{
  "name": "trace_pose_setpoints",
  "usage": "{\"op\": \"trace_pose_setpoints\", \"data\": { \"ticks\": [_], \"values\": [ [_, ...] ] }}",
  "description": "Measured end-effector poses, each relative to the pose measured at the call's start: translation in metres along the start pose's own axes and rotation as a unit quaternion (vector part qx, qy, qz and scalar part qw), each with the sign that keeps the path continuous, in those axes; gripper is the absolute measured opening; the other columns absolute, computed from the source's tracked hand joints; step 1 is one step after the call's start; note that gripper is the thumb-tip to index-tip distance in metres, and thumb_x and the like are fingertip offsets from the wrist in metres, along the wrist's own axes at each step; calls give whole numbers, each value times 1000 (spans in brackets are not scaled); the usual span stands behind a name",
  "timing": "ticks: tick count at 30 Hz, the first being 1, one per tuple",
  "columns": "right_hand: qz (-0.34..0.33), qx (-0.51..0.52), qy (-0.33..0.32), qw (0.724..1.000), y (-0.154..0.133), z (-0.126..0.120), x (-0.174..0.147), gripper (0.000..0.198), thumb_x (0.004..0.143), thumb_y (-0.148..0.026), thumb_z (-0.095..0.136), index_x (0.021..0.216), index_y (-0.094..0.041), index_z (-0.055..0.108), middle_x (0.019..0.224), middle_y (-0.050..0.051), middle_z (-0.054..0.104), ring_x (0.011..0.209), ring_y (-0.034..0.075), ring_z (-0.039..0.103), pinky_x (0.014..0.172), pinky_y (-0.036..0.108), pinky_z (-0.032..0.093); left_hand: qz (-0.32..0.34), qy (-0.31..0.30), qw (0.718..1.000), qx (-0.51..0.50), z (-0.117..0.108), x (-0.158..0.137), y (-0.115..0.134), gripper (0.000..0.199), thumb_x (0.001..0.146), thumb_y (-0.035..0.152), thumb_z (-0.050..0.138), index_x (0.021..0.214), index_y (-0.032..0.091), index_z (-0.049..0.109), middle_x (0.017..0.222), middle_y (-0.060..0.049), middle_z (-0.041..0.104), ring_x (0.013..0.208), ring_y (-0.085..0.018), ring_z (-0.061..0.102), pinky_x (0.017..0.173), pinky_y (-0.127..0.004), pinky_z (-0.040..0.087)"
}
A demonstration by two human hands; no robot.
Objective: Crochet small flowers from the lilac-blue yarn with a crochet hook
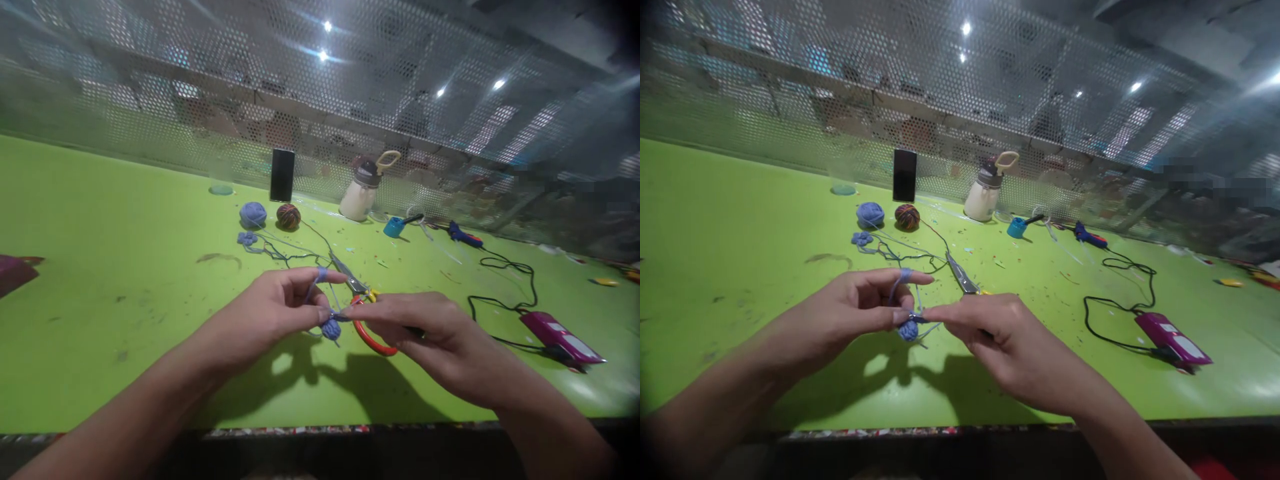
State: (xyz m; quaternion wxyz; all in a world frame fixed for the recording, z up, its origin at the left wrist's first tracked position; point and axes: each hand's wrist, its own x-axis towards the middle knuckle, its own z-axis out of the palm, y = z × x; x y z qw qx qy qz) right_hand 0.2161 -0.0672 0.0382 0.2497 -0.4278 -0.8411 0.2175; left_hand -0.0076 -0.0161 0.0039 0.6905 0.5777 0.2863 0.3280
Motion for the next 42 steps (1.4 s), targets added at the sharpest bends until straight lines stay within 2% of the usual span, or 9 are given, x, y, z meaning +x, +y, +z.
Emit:
{"op": "trace_pose_setpoints", "data": {
  "ticks": [17,22,26,29,32,35,37,39,42],
  "values": [
    [-7,-275,-62,959,-4,5,-2,68,75,7,47,129,-31,62,78,3,65,58,15,55,55,27,31,29,80,992,88,8,5,-9,37,77,22,66,113,14,68,71,2,58,65,-14,54,62,-28,43],
    [3,-354,-56,934,-6,14,-3,58,81,2,50,128,-30,62,74,3,63,53,16,51,51,29,24,67,114,975,179,11,4,-9,35,80,20,64,114,13,68,71,1,61,68,-15,59,65,-30,48],
    [-5,-380,-14,925,-4,24,-4,52,84,0,45,125,-25,65,70,5,61,50,17,48,50,31,21,159,162,917,328,15,3,-11,29,83,15,63,111,14,70,73,-1,65,70,-16,62,69,-31,51],
    [-1,-301,65,951,-2,37,-2,50,86,-1,40,125,-17,67,71,8,62,53,18,50,49,30,29,295,201,827,433,20,2,-19,30,87,10,58,115,13,67,80,-5,67,73,-17,63,70,-31,53],
    [19,-70,194,978,-1,56,1,40,90,-9,45,119,-17,72,74,8,64,63,18,56,57,31,42,393,241,735,498,24,0,-30,33,91,8,54,122,9,62,79,-7,65,72,-18,60,66,-31,52],
    [133,232,299,916,-1,80,6,25,88,-21,62,107,-23,77,59,-1,56,51,13,45,47,26,37,444,252,698,502,27,-1,-37,43,89,4,55,131,9,57,82,-10,67,77,-20,61,68,-33,52],
    [172,387,311,851,-3,94,9,24,87,-27,67,109,-22,77,58,-2,53,49,10,42,44,24,33,440,257,728,459,28,-1,-37,45,87,3,57,132,10,58,89,-11,69,82,-20,63,74,-33,54],
    [185,468,326,800,-5,105,12,24,86,-28,71,108,-23,76,61,-2,54,49,9,42,46,23,33,375,268,808,368,27,1,-32,39,86,8,61,125,13,64,88,-8,71,82,-19,65,79,-33,55],
    [174,479,336,792,-6,109,12,22,87,-28,70,107,-23,76,61,-3,54,48,8,42,46,22,33,193,234,944,129,21,4,-20,37,80,20,72,117,15,69,80,-2,70,77,-17,67,80,-33,56]
  ]
}}
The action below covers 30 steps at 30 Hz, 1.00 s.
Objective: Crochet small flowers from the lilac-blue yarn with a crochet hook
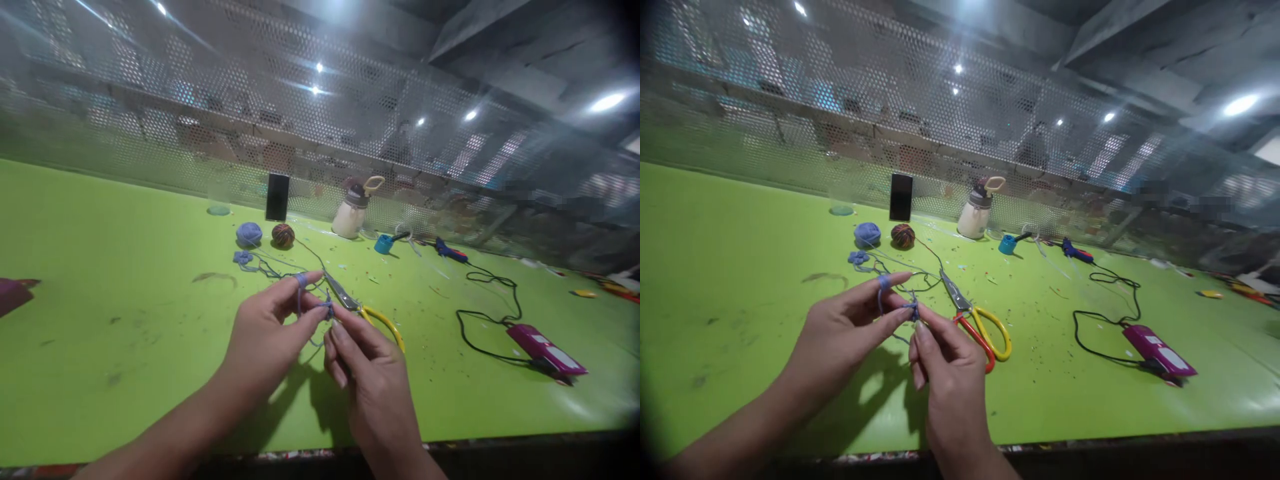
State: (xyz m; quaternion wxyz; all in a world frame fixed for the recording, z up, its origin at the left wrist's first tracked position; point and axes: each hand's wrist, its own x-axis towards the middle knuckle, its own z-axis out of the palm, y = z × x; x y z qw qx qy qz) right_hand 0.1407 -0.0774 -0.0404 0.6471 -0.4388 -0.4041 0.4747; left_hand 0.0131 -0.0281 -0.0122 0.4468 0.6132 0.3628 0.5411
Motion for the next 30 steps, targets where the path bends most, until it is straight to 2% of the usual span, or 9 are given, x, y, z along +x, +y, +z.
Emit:
{"op": "trace_pose_setpoints", "data": {
  "ticks": [2,5,8,12,14,16,22,27,30],
  "values": [
    [-40,-65,-10,997,-4,-5,0,21,89,-26,67,108,-24,76,59,-3,54,48,9,43,46,23,34,-115,-49,985,-118,-5,7,5,43,74,23,79,115,16,70,76,1,69,75,-15,67,80,-32,56],
    [-172,-248,-38,953,-15,-20,2,24,91,-17,61,109,-23,76,63,-1,57,55,13,50,51,26,40,-163,-103,965,-179,-11,12,10,47,69,19,82,114,16,70,72,4,67,72,-13,66,78,-29,53],
    [-306,-436,-115,839,-27,-34,6,37,92,-7,49,121,-15,70,79,8,65,70,18,59,62,31,46,-149,-116,971,-144,-12,12,14,43,70,16,79,112,15,71,66,4,64,67,-12,62,70,-27,50],
    [-379,-618,-149,673,-39,-42,8,48,90,-1,39,130,-10,65,76,13,63,60,20,57,51,30,41,-131,-114,983,-60,-11,12,15,36,71,15,73,107,17,74,63,5,61,61,-11,55,60,-25,43],
    [-397,-658,-151,622,-46,-43,7,50,89,0,38,129,-12,66,73,11,62,52,19,52,47,30,37,-144,-120,980,-59,-13,13,14,33,71,15,73,104,18,75,64,5,61,61,-10,54,61,-25,41],
    [-376,-649,-182,636,-54,-43,6,50,90,-2,38,130,-14,65,72,10,61,52,18,51,47,29,36,-160,-128,975,-91,-15,15,12,29,71,15,75,99,18,75,67,4,63,65,-11,56,64,-25,42],
    [-229,-452,-255,823,-61,-45,7,49,93,-5,44,132,-28,62,85,3,71,75,16,63,70,28,50,-163,-177,957,-159,-18,16,7,7,72,13,76,74,15,70,70,3,66,70,-10,59,74,-24,44],
    [-180,-392,-194,881,-51,-46,9,40,93,-12,54,123,-33,69,98,0,76,78,15,65,70,28,49,-164,-180,957,-155,-17,16,4,14,73,13,77,77,14,63,71,5,62,70,-9,57,71,-24,43],
    [-137,-366,-164,906,-48,-46,10,35,90,-15,59,117,-31,73,92,1,76,67,13,59,62,27,46,-169,-185,957,-148,-17,16,1,25,75,12,76,96,16,64,75,5,62,72,-10,59,71,-25,44]
  ]
}}
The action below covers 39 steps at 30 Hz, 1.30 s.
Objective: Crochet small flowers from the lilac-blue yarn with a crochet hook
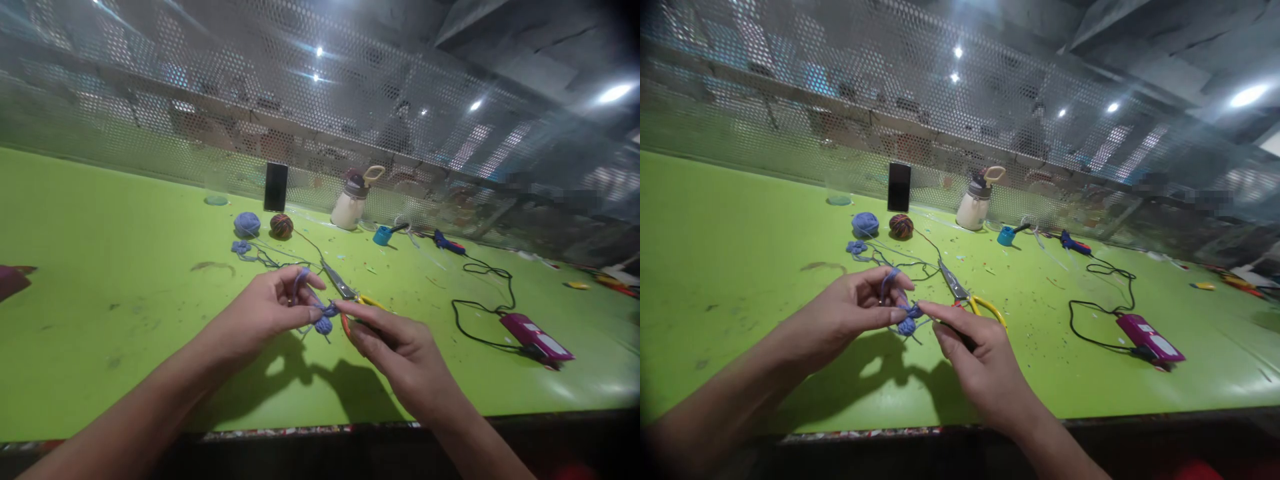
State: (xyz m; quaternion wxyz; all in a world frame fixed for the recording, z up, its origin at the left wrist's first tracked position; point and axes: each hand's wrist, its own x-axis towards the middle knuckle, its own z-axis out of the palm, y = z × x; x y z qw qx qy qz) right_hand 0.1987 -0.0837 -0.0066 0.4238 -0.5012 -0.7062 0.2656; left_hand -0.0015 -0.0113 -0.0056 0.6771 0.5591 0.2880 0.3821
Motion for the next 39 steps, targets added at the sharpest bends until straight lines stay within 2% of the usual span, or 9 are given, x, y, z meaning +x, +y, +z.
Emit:
{"op": "trace_pose_setpoints", "data": {
  "ticks": [3,7,11,16,21,24,28,34,39],
  "values": [
    [37,49,-6,998,1,0,2,34,89,-16,60,115,-32,74,79,0,71,57,10,49,54,25,41,-2,-13,1000,-2,-1,0,0,44,75,12,75,117,18,61,76,5,63,72,-11,59,73,-27,44],
    [62,105,-13,992,2,1,3,32,88,-17,61,113,-31,76,64,-3,62,52,9,40,49,23,35,-16,6,1000,-2,-2,2,2,33,72,11,76,105,14,67,70,4,62,69,-11,58,71,-27,42],
    [16,66,-7,998,1,3,3,34,88,-13,61,113,-30,76,73,-1,69,59,11,51,56,24,41,-38,50,998,-29,-4,5,2,25,67,10,76,92,13,71,68,3,64,67,-11,57,69,-26,40],
    [-25,47,-4,999,0,6,3,40,88,-10,59,115,-35,74,80,-2,73,65,12,57,61,25,44,-70,20,996,-51,-2,4,-2,23,66,8,74,89,13,72,65,4,60,63,-10,52,66,-26,37],
    [54,96,3,994,3,1,4,31,86,-16,63,109,-32,77,73,-1,64,60,10,46,54,24,36,-10,-22,1000,-16,3,1,-2,37,75,11,71,112,17,70,74,4,58,74,-11,55,74,-27,41],
    [105,160,-19,981,8,-2,4,28,87,-21,64,111,-30,77,64,-2,52,56,9,36,49,22,28,40,-41,997,41,6,-1,-1,55,81,12,65,134,25,58,79,3,58,75,-12,54,74,-28,42],
    [149,220,-31,964,11,-1,6,27,85,-25,69,110,-26,77,64,-2,46,53,8,31,46,22,20,93,-16,985,146,7,-5,-3,67,85,11,60,146,34,43,81,3,58,73,-13,54,73,-29,43],
    [168,237,-53,955,8,-1,8,27,82,-28,72,107,-20,79,57,-4,41,50,8,28,43,22,17,46,-33,991,123,6,-4,-1,86,80,9,61,155,27,22,77,2,58,71,-15,55,67,-29,43],
    [176,242,-71,951,9,-4,10,29,82,-29,72,108,-19,78,57,-5,43,50,8,29,44,22,18,44,-56,990,121,6,-3,2,74,81,11,63,149,24,37,75,3,55,70,-14,55,67,-28,43]
  ]
}}
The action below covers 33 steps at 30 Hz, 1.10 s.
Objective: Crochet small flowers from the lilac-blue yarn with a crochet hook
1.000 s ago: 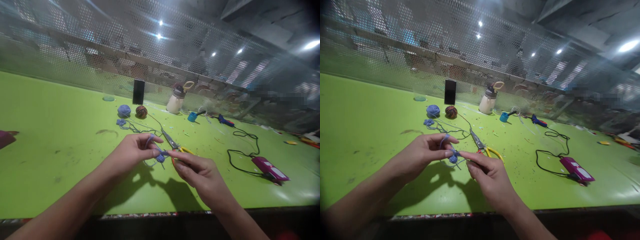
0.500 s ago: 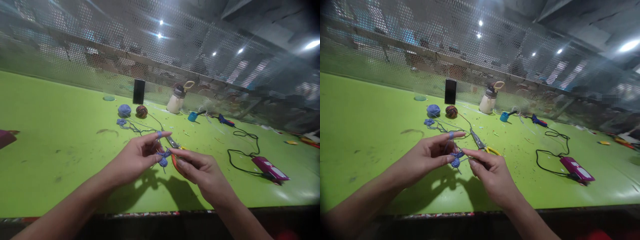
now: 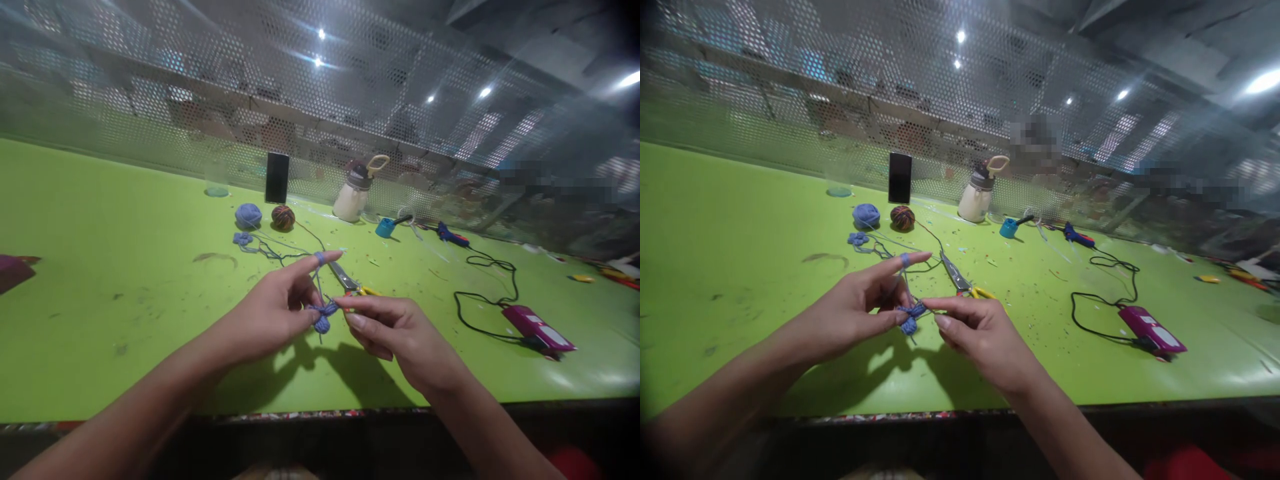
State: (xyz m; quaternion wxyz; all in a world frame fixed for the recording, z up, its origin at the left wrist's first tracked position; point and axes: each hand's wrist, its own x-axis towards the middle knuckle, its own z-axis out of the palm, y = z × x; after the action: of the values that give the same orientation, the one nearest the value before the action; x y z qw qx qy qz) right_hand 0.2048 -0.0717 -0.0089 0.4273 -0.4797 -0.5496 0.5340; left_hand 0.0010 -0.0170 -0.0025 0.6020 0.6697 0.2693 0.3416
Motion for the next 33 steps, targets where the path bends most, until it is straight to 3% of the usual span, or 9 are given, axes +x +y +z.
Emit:
{"op": "trace_pose_setpoints", "data": {
  "ticks": [6,10,14,18,28,33],
  "values": [
    [13,-6,-4,1000,-1,0,1,33,81,-31,72,110,-16,76,54,-6,40,49,8,29,44,23,19,-22,-3,1000,0,0,2,0,66,76,12,65,140,15,49,74,3,57,69,-14,57,68,-29,45],
    [8,-9,-5,1000,-3,2,1,34,81,-31,71,111,-15,76,54,-7,39,48,8,28,45,23,19,-24,27,999,-39,0,4,2,63,73,12,65,135,13,55,79,0,63,75,-16,60,72,-30,46],
    [2,-12,-3,1000,-3,3,1,33,81,-31,71,110,-16,76,55,-6,41,49,8,30,44,23,19,-39,66,995,-62,-1,5,2,49,76,26,72,122,12,64,77,-1,66,77,-17,62,74,-31,47],
    [9,-23,-6,1000,-3,3,2,33,82,-30,70,112,-16,76,54,-6,43,48,7,29,44,23,20,-59,49,994,-74,-1,4,-2,58,71,23,80,125,13,62,75,0,66,69,-16,64,73,-33,49],
    [27,23,8,999,-6,5,1,31,80,-29,73,108,-17,77,53,-5,48,45,6,32,43,22,19,-14,36,999,-7,1,0,-1,64,73,13,72,134,21,56,71,4,60,66,-13,58,68,-29,48],
    [28,8,11,1000,-2,7,1,33,79,-31,72,109,-18,77,53,-5,49,45,7,32,42,21,20,-38,20,997,-60,-1,2,-3,74,72,11,72,141,18,48,72,4,61,66,-13,58,68,-29,49]
  ]
}}
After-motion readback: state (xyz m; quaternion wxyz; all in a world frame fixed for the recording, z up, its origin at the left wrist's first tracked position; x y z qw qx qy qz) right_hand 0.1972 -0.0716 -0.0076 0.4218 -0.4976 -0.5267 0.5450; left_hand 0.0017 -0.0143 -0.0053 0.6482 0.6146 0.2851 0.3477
